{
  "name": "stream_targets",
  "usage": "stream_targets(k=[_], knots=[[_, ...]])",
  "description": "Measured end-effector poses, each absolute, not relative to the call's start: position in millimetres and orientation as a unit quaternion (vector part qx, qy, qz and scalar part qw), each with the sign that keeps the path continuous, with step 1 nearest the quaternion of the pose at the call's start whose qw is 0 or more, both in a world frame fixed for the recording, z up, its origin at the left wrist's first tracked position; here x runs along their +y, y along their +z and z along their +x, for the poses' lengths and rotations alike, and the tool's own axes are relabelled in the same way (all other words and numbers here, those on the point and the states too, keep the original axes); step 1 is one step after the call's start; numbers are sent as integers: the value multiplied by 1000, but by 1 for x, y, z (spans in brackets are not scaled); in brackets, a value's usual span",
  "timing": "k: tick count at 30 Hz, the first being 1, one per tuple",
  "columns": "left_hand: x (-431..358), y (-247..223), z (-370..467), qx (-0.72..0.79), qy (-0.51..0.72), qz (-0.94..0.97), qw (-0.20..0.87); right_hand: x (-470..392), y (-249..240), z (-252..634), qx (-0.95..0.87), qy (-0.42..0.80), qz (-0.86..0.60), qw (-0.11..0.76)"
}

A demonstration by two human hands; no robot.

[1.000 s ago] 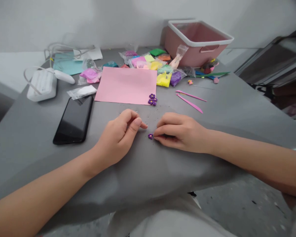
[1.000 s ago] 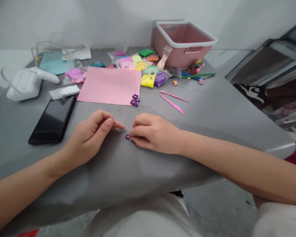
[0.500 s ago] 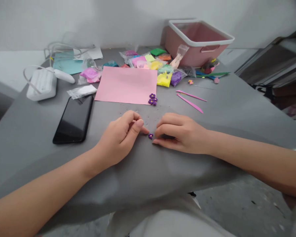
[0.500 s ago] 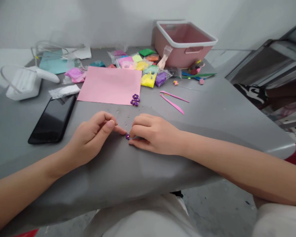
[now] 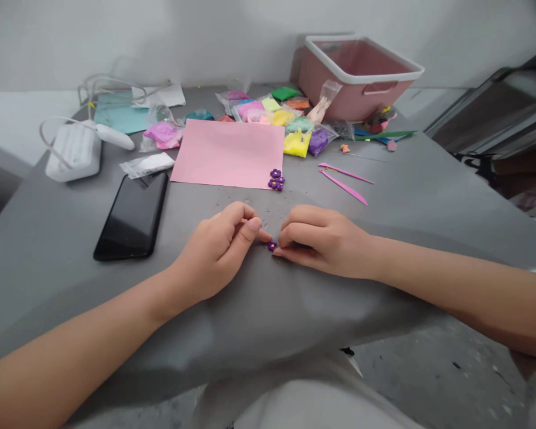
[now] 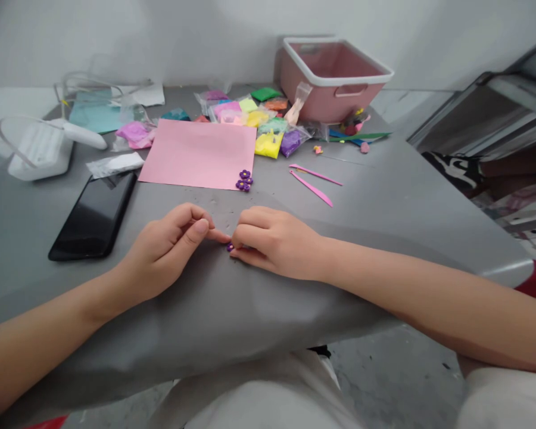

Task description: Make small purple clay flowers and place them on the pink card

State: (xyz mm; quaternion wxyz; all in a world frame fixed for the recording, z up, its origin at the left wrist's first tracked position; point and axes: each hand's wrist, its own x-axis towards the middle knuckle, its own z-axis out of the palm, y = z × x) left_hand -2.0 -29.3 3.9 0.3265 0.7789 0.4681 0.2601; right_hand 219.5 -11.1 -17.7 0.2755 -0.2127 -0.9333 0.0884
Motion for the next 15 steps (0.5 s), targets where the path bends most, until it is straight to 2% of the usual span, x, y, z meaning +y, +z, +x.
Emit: stream_targets(k=[15], knots=[[-30,5,-2,467,257,779,330,-10,-17,222,-927,128,-218,277]])
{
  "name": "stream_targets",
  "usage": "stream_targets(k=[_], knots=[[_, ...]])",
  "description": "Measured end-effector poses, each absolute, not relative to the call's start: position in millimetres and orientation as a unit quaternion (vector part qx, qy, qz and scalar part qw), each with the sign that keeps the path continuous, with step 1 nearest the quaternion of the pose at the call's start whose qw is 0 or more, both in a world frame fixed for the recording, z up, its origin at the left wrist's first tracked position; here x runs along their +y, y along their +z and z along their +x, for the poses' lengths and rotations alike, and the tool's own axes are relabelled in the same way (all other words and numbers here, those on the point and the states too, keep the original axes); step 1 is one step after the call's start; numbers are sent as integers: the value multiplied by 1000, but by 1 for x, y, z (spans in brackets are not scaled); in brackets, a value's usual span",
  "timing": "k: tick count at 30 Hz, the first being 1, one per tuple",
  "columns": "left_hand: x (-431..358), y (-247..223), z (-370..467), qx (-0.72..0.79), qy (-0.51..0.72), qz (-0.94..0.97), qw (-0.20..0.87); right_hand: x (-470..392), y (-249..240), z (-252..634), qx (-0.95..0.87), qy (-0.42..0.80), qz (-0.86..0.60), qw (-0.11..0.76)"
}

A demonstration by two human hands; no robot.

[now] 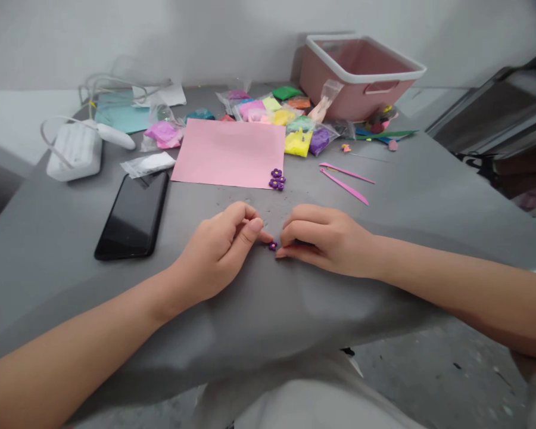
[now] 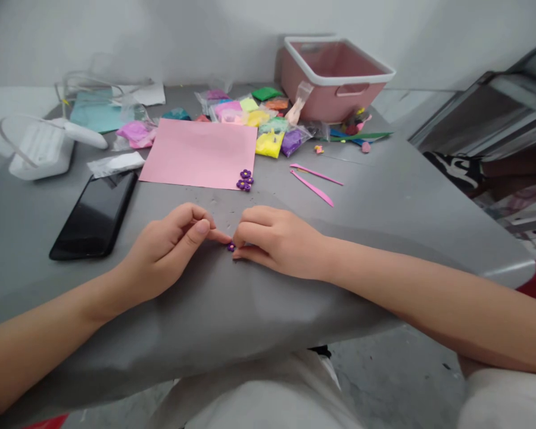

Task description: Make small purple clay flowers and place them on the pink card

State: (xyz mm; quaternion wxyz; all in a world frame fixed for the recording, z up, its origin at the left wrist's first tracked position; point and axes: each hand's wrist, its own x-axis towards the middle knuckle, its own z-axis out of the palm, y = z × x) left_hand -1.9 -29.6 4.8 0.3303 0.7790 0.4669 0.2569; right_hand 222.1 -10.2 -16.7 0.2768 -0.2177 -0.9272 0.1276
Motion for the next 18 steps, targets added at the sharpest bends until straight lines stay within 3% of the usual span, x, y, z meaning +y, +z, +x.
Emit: stream_targets(k=[18], knots=[[-30,4,-2,458,261,779,341,-8,-18,221,-929,119,-214,279]])
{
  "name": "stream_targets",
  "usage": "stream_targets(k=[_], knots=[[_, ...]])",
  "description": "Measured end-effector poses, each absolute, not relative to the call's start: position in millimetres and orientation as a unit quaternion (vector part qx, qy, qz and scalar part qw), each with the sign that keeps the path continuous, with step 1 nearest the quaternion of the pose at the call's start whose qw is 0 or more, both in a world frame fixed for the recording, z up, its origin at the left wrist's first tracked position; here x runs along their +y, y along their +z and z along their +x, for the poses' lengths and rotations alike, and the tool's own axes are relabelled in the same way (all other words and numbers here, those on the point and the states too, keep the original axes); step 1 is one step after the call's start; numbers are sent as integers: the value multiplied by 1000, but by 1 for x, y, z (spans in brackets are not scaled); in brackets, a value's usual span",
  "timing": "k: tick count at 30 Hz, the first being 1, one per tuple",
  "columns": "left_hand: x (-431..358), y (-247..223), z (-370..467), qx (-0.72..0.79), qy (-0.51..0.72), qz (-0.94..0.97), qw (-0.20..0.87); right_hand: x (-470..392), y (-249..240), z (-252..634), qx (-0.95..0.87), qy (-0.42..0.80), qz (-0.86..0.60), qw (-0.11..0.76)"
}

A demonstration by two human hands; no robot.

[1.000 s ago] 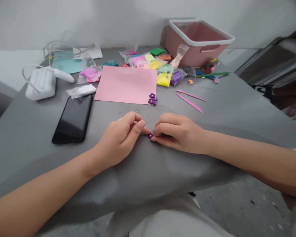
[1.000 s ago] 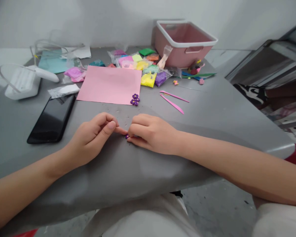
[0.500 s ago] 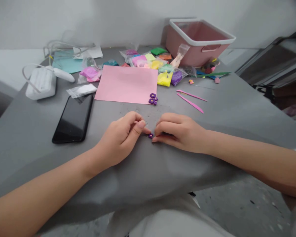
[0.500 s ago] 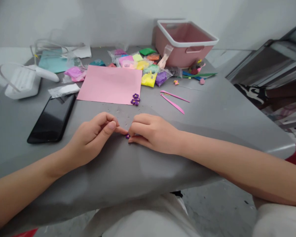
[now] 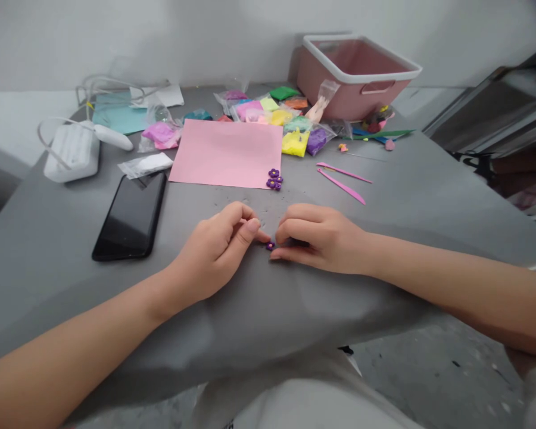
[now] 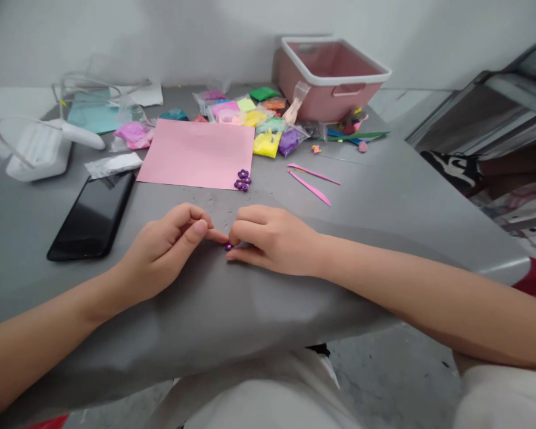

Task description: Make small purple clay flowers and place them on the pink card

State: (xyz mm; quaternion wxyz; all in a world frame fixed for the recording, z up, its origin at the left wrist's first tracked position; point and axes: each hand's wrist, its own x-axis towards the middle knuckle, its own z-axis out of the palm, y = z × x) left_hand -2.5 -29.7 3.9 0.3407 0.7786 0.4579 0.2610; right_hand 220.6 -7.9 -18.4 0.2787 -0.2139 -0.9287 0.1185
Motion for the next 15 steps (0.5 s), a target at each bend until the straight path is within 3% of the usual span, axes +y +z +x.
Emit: stream_targets(k=[8,15], knots=[[-24,0,-2,454,339,745,350,-7,-12,222,-880,152,-231,388],[-25,0,2,379,343,651,561,-13,-9,222,-892,106,-190,395]])
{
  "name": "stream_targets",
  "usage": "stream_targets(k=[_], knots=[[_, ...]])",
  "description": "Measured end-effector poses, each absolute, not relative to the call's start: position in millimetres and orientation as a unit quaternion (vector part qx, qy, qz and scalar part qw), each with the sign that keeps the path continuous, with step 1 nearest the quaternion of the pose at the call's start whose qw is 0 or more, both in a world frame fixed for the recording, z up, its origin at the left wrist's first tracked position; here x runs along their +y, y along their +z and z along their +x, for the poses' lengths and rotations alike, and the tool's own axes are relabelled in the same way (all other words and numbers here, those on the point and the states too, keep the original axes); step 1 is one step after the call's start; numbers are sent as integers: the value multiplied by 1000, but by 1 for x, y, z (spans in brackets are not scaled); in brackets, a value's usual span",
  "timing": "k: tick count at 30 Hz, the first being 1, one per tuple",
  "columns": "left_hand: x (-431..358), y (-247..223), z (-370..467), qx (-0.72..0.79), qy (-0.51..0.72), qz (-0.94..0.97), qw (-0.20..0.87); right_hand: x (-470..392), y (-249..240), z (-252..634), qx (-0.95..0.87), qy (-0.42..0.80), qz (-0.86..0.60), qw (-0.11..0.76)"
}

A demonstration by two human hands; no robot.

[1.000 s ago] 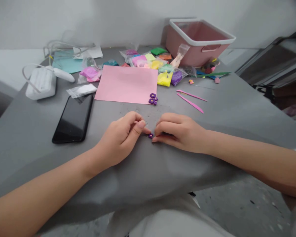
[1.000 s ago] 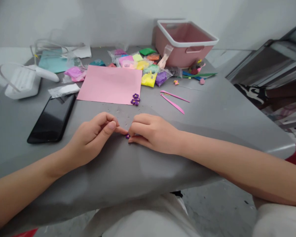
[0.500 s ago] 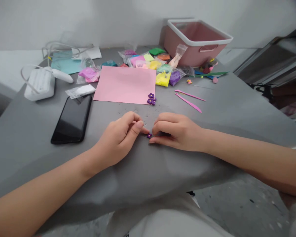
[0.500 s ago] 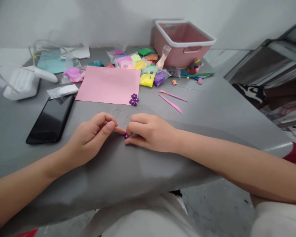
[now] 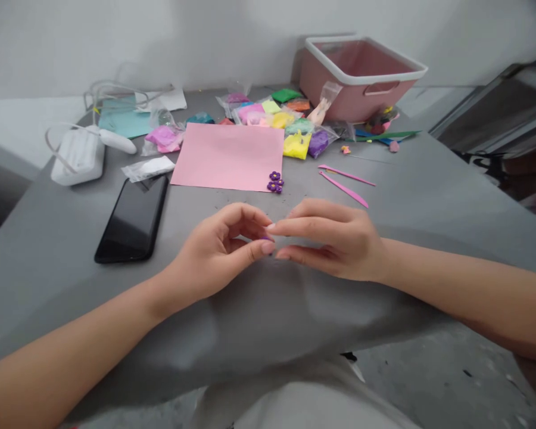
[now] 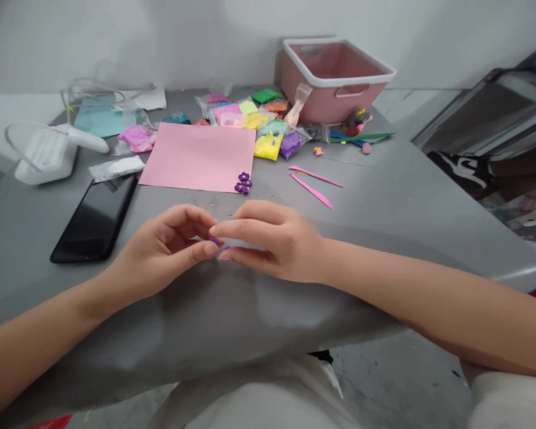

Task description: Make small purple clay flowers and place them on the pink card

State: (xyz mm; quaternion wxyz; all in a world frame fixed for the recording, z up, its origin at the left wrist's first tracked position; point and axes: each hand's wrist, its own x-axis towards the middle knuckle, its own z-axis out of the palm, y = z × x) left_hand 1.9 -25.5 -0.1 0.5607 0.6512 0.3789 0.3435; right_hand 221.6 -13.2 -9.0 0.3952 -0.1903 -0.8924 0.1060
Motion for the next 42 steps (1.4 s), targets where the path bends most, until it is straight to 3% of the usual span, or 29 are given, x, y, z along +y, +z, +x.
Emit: stream_targets(k=[12,27,42], knots=[[-27,2,5,333,353,578,656,-15,-6,222,-893,31,-130,430],[-26,7,6,364,373,560,644,-15,-5,226,-881,36,-183,434],[-26,4,4,349,349,574,653,-17,-4,223,-893,33,-147,424]])
